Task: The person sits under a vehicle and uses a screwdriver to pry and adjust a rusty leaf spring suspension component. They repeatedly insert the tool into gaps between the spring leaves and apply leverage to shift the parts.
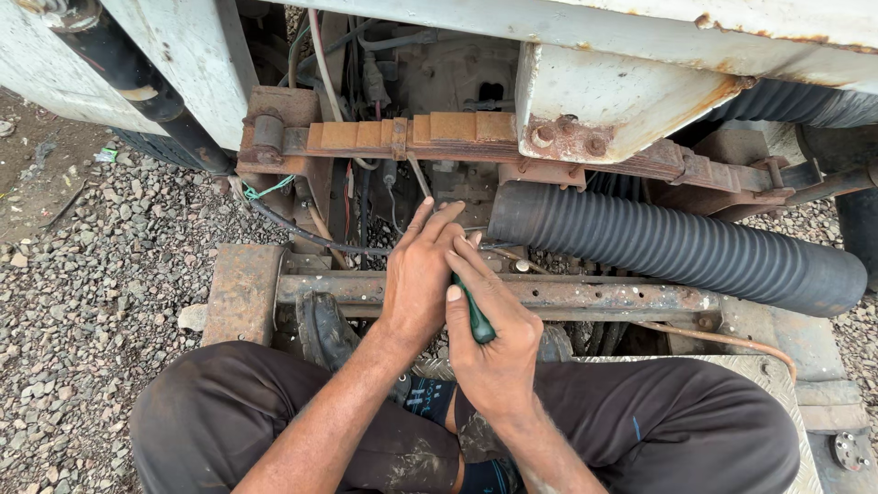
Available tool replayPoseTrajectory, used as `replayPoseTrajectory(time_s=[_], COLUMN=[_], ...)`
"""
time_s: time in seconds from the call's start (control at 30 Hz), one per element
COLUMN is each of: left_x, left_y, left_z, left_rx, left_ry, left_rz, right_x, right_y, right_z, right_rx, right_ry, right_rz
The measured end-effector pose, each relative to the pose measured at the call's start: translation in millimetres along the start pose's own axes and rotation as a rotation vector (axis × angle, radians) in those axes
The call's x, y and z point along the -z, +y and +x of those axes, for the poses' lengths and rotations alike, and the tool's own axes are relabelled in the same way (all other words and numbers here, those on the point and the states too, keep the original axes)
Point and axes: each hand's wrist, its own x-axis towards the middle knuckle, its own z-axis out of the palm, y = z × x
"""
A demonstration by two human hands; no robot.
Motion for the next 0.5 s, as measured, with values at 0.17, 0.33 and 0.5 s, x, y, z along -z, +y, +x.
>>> replayPoseTrajectory(time_s=[0.17,0.33,0.5], left_x=[-1.6,-1.5,1.1], left_y=[-7.7,-9.3,-16.5], left_z=[6.7,0.9,-9.7], left_rx=[-0.016,0.018,0.028], left_ry=[-0.019,-0.052,0.015], left_rz=[0.05,-0.008,-0.162], right_x=[-11.0,-19.1,-21.9], right_y=[8.5,10.2,8.0], right_z=[2.4,-3.5,-4.7], right_rx=[0.053,0.089,0.196], right_ry=[0.027,0.034,0.014], right_rz=[-0.012,-0.048,-0.085])
